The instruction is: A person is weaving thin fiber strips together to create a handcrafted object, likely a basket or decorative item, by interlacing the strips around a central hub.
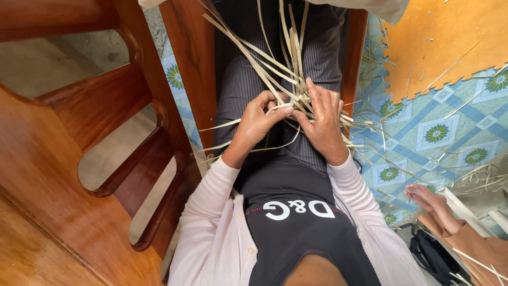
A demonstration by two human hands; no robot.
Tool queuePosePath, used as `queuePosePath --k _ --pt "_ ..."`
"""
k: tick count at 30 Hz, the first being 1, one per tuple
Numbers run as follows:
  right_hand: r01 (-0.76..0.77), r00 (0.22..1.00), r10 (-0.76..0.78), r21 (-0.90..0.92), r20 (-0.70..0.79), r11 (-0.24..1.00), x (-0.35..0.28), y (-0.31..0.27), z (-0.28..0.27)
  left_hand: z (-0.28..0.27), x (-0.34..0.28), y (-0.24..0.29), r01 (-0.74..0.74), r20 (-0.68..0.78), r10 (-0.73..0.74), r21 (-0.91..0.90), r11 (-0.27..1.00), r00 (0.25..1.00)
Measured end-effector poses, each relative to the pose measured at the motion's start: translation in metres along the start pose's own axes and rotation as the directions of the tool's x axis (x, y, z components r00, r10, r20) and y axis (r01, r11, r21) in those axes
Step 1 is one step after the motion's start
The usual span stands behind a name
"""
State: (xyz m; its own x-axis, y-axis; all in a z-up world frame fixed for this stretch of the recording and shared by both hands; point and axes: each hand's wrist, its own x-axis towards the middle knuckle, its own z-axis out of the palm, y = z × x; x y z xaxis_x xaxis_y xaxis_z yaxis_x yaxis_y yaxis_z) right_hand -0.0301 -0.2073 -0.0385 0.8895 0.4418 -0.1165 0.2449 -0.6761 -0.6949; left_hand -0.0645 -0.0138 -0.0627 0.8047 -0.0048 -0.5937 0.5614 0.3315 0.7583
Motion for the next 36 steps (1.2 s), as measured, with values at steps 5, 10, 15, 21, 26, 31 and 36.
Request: queuePosePath --k 5,10,15,21,26,31,36 --pt "-0.003 1.0 0.003 0.022 0.003 1.0 0.0 0.002 -0.002 0.015 -0.01 0.049 -0.008 0.01 0.008 0.014 1.0 1.0" --pt "-0.005 1.0 0.004 0.027 0.008 1.0 0.0 0.002 -0.003 0.006 -0.004 0.025 0.009 0.008 -0.009 -0.003 1.0 1.0" --pt "-0.013 1.0 0.013 0.02 -0.009 1.0 0.0 0.001 -0.002 -0.006 0.002 0.002 -0.128 -0.008 0.135 0.283 0.951 0.991" --pt "0.014 1.0 -0.014 -0.015 -0.013 1.0 0.0 0.001 -0.005 -0.002 0.002 0.038 -0.033 0.056 0.022 0.203 0.979 0.998" --pt "0.014 0.999 -0.01 -0.09 0.038 0.996 -0.007 0.008 -0.03 0.002 0.001 0.034 -0.164 0.112 0.131 0.379 0.911 0.985" --pt "-0.172 0.977 0.187 -0.143 0.102 0.975 -0.029 0.033 -0.064 0.019 -0.005 0.055 -0.084 0.063 0.068 0.303 0.949 0.996" --pt "-0.186 0.975 0.214 -0.312 0.056 0.932 -0.046 0.009 -0.104 0.024 -0.008 0.059 -0.158 0.049 0.15 0.335 0.929 0.987"
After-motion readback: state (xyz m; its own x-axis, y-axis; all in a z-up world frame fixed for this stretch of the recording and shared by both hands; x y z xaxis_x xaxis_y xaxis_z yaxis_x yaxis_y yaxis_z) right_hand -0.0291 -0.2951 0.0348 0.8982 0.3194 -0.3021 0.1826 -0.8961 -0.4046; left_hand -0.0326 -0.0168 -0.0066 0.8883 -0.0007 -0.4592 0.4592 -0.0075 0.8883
